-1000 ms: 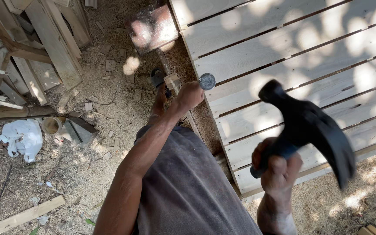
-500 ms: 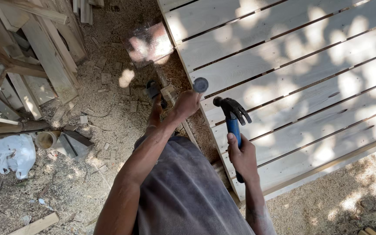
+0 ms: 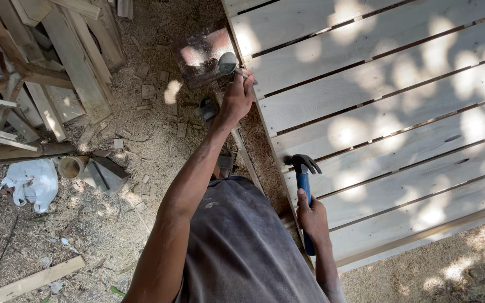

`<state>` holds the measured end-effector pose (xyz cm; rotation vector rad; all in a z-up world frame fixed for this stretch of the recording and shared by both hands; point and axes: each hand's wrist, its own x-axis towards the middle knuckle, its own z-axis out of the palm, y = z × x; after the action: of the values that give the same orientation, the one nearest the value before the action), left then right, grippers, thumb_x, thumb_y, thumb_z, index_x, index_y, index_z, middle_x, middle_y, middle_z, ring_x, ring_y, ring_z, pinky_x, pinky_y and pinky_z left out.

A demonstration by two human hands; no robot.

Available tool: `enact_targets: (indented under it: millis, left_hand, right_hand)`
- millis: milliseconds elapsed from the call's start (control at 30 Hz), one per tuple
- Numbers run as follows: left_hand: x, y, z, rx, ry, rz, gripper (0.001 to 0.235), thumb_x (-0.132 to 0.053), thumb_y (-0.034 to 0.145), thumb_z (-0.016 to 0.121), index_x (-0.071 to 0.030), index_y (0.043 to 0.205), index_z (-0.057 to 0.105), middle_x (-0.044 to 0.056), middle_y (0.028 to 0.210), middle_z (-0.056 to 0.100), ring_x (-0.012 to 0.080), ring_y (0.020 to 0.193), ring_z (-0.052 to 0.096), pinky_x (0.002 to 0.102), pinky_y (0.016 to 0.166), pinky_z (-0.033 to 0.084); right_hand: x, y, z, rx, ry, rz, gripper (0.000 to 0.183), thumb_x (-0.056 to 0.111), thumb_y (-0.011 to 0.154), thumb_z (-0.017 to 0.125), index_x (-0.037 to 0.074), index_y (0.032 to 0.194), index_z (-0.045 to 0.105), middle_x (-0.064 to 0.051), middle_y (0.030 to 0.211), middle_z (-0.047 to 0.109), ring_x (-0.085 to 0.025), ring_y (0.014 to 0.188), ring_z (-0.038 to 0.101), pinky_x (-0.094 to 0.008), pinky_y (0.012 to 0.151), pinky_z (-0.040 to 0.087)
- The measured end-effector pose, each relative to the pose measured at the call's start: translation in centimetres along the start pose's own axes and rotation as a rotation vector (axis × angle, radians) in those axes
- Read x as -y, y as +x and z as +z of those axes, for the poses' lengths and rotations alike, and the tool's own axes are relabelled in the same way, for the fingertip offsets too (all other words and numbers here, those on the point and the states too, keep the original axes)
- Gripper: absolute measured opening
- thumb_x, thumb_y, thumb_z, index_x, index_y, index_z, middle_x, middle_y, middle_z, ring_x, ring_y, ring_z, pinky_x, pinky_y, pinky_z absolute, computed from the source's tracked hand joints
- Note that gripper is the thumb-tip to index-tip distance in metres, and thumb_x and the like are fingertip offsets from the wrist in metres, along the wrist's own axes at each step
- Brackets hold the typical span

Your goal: The person uses a hammer and a nail set to drive nails into a wooden pallet. They repeatedly position the nail set on the nail heads and strike it with the hammer to flush the nails into the wood.

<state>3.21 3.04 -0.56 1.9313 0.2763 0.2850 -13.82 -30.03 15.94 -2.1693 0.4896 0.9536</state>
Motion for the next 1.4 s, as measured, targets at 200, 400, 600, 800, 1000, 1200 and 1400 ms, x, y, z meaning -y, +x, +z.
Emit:
enact_targets:
  millis: [200,400,600,800,1000,1200,1400]
  left_hand:
    - [1.1,-0.9,0.4,0.149,0.285,0.007,0.032,-0.026,0.116,0.041,0.002,0.112,0.057,0.012,0.073,0.069,0.0139,0.044,0.053,0.026,0.034,0.04]
    - [1.8,-0.7,0.8,0.212,0.23,-0.032,0.031,-0.022,0.112,0.043,0.006,0.117,0.056,0.01,0.069,0.067,0.0111,0.044,0.056,0.024,0.033,0.044]
    - [2.3,-0.5,1.1,0.191,0.277,0.122,0.031,-0.017,0.11,0.045,0.007,0.119,0.062,0.013,0.077,0.071,0.0093,0.048,0.061,0.02,0.038,0.051]
    - [2.2,-0.9,1.6,0.257,0.399,0.031,0.023,-0.012,0.109,0.052,0.004,0.106,0.068,0.013,0.065,0.067,0.0129,0.045,0.058,0.024,0.036,0.05]
    - [3.7,-1.1,1.9,0.243,0.509,0.281,0.016,-0.004,0.1,0.056,0.001,0.088,0.065,0.007,0.061,0.058,0.0105,0.045,0.052,0.024,0.042,0.051]
    - [1.2,-0.9,1.1,0.091,0.405,0.497,0.02,-0.008,0.109,0.052,0.0,0.095,0.063,0.003,0.057,0.053,0.0108,0.041,0.046,0.024,0.032,0.043]
    - [-3.0,-1.3,-0.7,0.46,0.403,-0.074,0.03,-0.016,0.111,0.038,0.006,0.11,0.059,0.009,0.06,0.054,0.0133,0.039,0.046,0.029,0.029,0.041]
  right_hand:
    - [0.5,0.2,-0.9,0.039,0.031,0.039,0.069,0.065,0.098,0.048,0.0,0.078,0.062,-0.008,0.053,0.054,-0.018,0.043,0.052,-0.037,0.045,0.043]
    - [0.5,0.6,-1.0,0.039,0.018,0.036,0.069,0.067,0.096,0.048,0.001,0.079,0.062,-0.006,0.052,0.054,-0.017,0.043,0.053,-0.035,0.044,0.044]
    - [1.1,0.2,-1.0,0.037,-0.046,0.037,0.074,0.072,0.094,0.045,0.001,0.082,0.065,-0.006,0.052,0.055,-0.016,0.042,0.055,-0.034,0.044,0.046]
    - [5.9,-1.0,-1.6,0.031,-0.022,-0.122,0.076,0.073,0.092,0.044,0.0,0.084,0.066,-0.004,0.052,0.055,-0.014,0.041,0.054,-0.033,0.041,0.045]
    - [12.2,-7.4,-6.8,-0.038,0.323,-0.778,0.074,0.071,0.101,0.049,-0.001,0.089,0.062,-0.002,0.058,0.054,-0.011,0.045,0.048,-0.029,0.042,0.035]
    - [18.0,-4.9,-4.3,-0.085,0.668,-1.187,0.062,0.059,0.104,0.059,-0.003,0.105,0.053,-0.005,0.072,0.058,-0.015,0.052,0.052,-0.029,0.044,0.043]
    - [16.9,0.3,-2.2,-0.049,-0.005,-0.476,0.065,0.067,0.096,0.046,0.004,0.091,0.062,-0.005,0.053,0.056,-0.014,0.043,0.055,-0.033,0.041,0.044]
